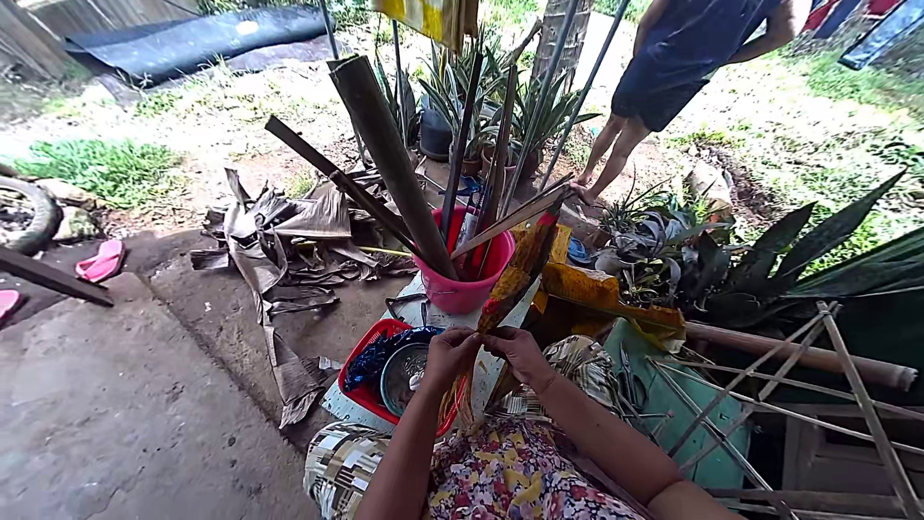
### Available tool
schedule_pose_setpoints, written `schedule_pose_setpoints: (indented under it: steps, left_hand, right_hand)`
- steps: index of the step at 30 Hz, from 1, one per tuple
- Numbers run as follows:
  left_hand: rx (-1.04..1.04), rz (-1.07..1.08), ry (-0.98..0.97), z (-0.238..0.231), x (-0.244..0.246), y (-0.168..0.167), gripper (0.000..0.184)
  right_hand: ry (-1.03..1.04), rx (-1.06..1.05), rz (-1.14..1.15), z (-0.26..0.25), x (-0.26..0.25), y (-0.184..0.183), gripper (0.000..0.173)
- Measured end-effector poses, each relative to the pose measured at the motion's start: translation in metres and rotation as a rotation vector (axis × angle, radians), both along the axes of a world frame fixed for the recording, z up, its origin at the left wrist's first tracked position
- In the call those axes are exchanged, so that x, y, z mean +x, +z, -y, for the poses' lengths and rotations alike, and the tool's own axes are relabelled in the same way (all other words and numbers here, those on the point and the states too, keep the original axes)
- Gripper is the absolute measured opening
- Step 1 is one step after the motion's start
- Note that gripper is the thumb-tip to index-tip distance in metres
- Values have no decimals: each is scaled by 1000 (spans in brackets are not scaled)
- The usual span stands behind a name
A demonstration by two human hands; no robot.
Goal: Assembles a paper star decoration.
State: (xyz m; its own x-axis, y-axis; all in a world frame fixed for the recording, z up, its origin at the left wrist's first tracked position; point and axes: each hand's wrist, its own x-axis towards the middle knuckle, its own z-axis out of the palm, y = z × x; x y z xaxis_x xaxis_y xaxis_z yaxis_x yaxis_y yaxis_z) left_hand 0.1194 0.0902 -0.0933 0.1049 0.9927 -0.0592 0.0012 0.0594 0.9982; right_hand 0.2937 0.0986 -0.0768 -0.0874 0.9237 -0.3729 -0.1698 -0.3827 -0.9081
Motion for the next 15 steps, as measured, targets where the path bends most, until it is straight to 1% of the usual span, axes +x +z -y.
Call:
schedule_pose_setpoints:
  steps: [4, 7, 9, 12, 15]
  left_hand:
    - [-196, 101, 43, -5, -4, 8, 12]
    - [-288, 198, 23, -10, -9, 6, 11]
    - [-315, 259, -11, -16, -12, 1, 10]
    - [-345, 329, -53, -24, -13, -3, 16]
    - [-343, 386, -70, -27, -11, -6, 12]
  right_hand:
    - [47, -9, 0, -4, 0, 5, 19]
    - [81, -28, -11, -7, 1, 6, 19]
    - [91, -38, -12, -8, 2, 7, 18]
    - [103, -28, -10, -11, 1, 9, 16]
    - [120, -5, -14, -14, -1, 8, 14]
